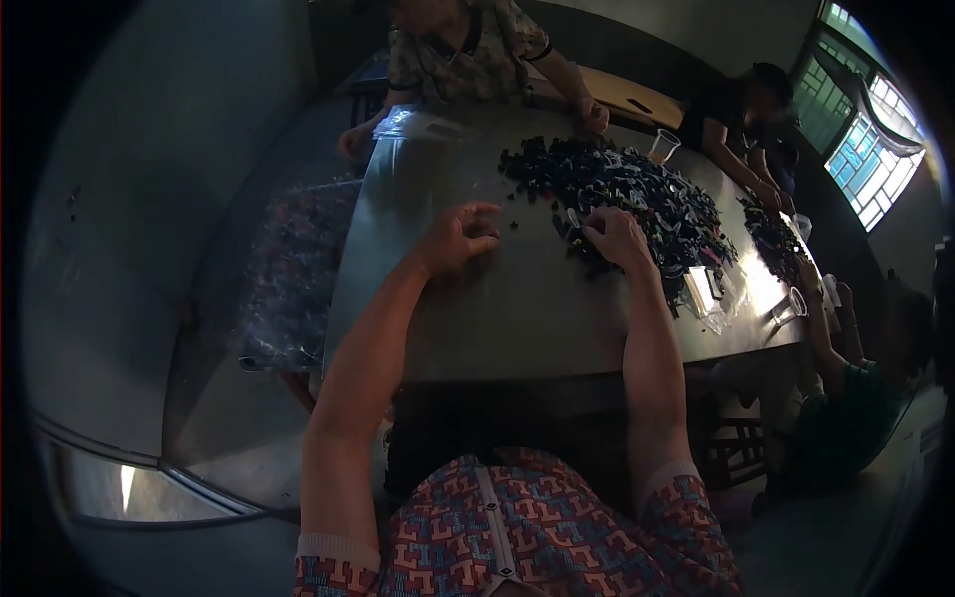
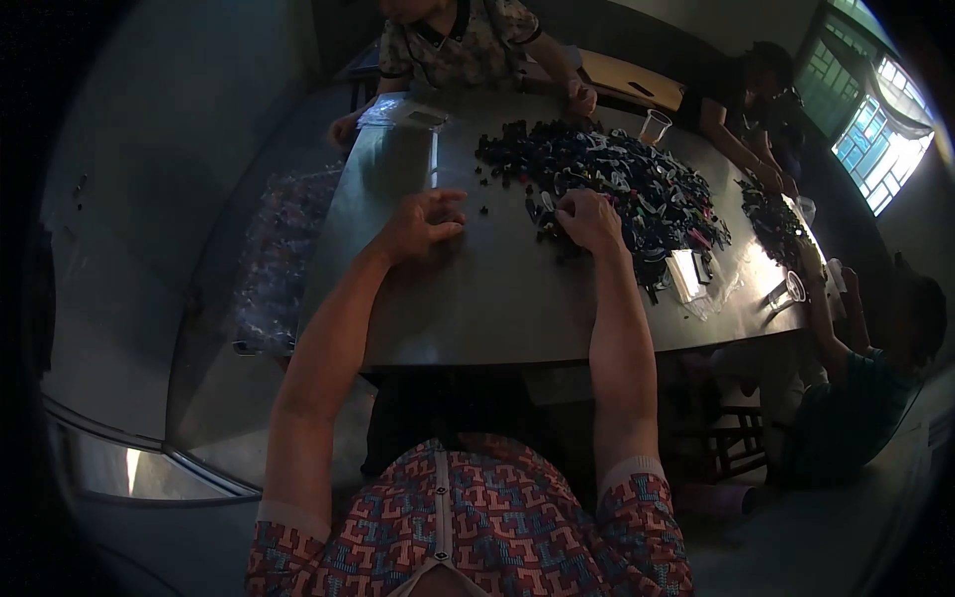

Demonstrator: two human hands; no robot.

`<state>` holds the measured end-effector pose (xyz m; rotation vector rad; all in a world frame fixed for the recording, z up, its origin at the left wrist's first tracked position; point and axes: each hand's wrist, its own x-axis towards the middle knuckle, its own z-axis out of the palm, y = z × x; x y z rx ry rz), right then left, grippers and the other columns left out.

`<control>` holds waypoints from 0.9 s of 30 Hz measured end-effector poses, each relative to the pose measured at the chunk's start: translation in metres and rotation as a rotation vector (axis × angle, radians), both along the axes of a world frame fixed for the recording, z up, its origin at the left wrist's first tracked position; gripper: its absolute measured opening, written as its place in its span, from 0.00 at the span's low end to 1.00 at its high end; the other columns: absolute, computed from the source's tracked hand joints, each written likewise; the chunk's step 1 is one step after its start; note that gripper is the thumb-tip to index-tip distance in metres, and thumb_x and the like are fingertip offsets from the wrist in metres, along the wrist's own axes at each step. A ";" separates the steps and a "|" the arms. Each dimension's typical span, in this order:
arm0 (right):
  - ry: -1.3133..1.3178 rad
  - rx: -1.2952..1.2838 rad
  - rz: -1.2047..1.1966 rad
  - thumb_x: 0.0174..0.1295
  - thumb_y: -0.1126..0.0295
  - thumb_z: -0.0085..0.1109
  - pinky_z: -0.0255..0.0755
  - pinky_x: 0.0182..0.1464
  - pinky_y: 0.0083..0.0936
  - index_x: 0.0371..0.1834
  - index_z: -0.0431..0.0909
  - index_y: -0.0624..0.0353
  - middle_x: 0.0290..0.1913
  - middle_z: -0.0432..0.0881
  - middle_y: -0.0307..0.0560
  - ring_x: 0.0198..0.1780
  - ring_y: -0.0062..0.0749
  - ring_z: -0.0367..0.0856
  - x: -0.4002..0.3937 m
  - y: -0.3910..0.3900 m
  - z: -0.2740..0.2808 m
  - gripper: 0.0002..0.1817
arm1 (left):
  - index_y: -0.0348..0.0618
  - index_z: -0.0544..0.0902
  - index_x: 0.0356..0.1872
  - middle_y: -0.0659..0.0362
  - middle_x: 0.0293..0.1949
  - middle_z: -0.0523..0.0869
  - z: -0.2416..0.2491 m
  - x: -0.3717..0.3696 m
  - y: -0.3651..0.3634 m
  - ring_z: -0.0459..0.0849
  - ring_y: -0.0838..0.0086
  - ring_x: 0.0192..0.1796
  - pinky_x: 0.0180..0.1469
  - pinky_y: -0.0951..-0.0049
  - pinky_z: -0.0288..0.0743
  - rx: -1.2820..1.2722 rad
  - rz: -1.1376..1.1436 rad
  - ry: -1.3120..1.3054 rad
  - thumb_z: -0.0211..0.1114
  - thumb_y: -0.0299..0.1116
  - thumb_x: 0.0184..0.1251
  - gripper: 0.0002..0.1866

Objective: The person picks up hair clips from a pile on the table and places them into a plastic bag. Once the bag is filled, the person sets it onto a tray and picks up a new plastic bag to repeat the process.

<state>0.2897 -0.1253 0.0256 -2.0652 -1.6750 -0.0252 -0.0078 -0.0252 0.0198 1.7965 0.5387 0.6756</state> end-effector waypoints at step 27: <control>0.256 0.348 0.084 0.54 0.74 0.63 0.74 0.48 0.32 0.39 0.86 0.53 0.38 0.87 0.44 0.43 0.38 0.83 -0.060 0.023 0.010 0.09 | 0.39 0.78 0.59 0.59 0.43 0.86 -0.014 0.001 0.013 0.82 0.77 0.48 0.55 0.74 0.75 0.069 -0.024 -0.055 0.70 0.26 0.57 0.25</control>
